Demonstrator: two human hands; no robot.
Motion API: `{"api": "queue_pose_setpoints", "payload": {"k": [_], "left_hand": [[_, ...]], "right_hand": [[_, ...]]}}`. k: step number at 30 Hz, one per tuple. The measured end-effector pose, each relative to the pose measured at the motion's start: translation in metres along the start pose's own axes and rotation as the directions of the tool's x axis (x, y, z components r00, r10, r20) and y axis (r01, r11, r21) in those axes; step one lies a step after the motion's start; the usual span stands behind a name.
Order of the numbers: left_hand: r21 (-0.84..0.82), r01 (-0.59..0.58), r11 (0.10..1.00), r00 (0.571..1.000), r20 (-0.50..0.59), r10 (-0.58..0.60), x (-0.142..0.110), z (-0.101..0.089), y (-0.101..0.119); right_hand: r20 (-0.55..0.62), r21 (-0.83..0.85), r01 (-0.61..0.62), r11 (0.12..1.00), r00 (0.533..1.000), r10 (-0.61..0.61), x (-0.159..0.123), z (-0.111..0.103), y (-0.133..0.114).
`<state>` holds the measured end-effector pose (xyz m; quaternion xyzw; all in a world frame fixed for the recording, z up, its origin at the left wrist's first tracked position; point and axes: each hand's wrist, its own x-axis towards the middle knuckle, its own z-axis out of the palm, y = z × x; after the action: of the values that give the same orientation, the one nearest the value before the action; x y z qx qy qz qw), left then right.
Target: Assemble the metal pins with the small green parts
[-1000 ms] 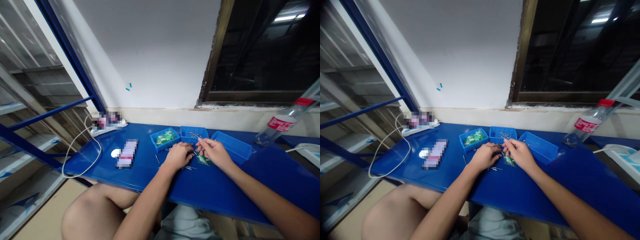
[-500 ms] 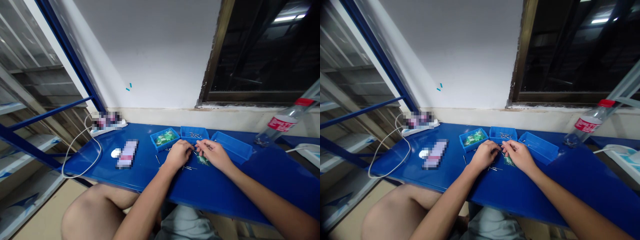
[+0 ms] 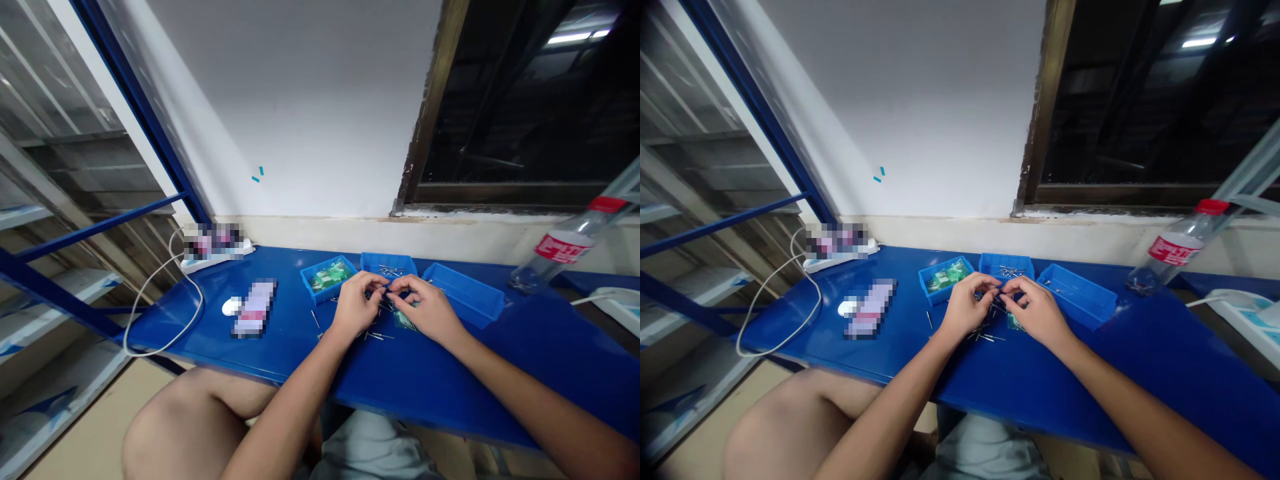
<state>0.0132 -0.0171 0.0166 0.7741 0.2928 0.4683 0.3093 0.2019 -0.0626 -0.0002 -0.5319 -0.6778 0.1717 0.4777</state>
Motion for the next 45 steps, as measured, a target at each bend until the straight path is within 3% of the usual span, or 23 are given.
{"api": "queue_pose_setpoints", "payload": {"k": [8, 11, 14, 18, 22, 28, 36, 40, 45], "left_hand": [[-0.281, 0.111, 0.953, 0.994, 0.047, -0.101, 0.001, 0.006, -0.006], [-0.212, 0.129, 0.969, 0.991, 0.047, -0.122, 0.001, 0.004, -0.001], [-0.119, 0.202, 0.972, 0.972, 0.144, -0.184, -0.001, 0.000, 0.004], [-0.137, 0.240, 0.961, 0.948, 0.244, -0.202, -0.004, -0.002, 0.004], [-0.144, 0.216, 0.966, 0.963, 0.196, -0.186, -0.003, 0.001, -0.002], [-0.121, 0.182, 0.976, 0.978, 0.123, -0.168, -0.002, 0.002, -0.008], [0.014, 0.084, 0.996, 0.978, 0.192, -0.086, -0.004, 0.002, -0.007], [-0.015, 0.051, 0.999, 0.988, 0.146, -0.048, -0.001, 0.000, -0.001], [-0.186, 0.126, 0.974, 0.992, 0.009, -0.126, 0.002, 0.000, -0.001]], "right_hand": [[0.023, 0.023, -0.042, 0.999, 0.999, 0.042, -0.003, 0.001, -0.002], [0.019, 0.046, -0.030, 0.998, 0.999, 0.030, -0.003, 0.002, -0.002], [-0.012, 0.011, -0.047, 0.999, 0.999, 0.047, -0.002, 0.000, -0.003], [-0.033, -0.034, -0.039, 0.999, 0.999, 0.038, -0.002, -0.003, -0.004], [0.008, -0.068, 0.032, 0.997, 0.999, -0.032, 0.000, -0.003, -0.002], [0.034, 0.077, -0.020, 0.997, 0.999, 0.017, 0.000, 0.000, 0.001], [0.054, 0.103, -0.113, 0.988, 0.993, 0.107, -0.002, 0.001, 0.003], [0.030, 0.137, -0.134, 0.982, 0.991, 0.131, -0.001, -0.001, 0.005], [0.087, 0.060, -0.078, 0.995, 0.994, 0.073, -0.001, -0.003, 0.004]]}}
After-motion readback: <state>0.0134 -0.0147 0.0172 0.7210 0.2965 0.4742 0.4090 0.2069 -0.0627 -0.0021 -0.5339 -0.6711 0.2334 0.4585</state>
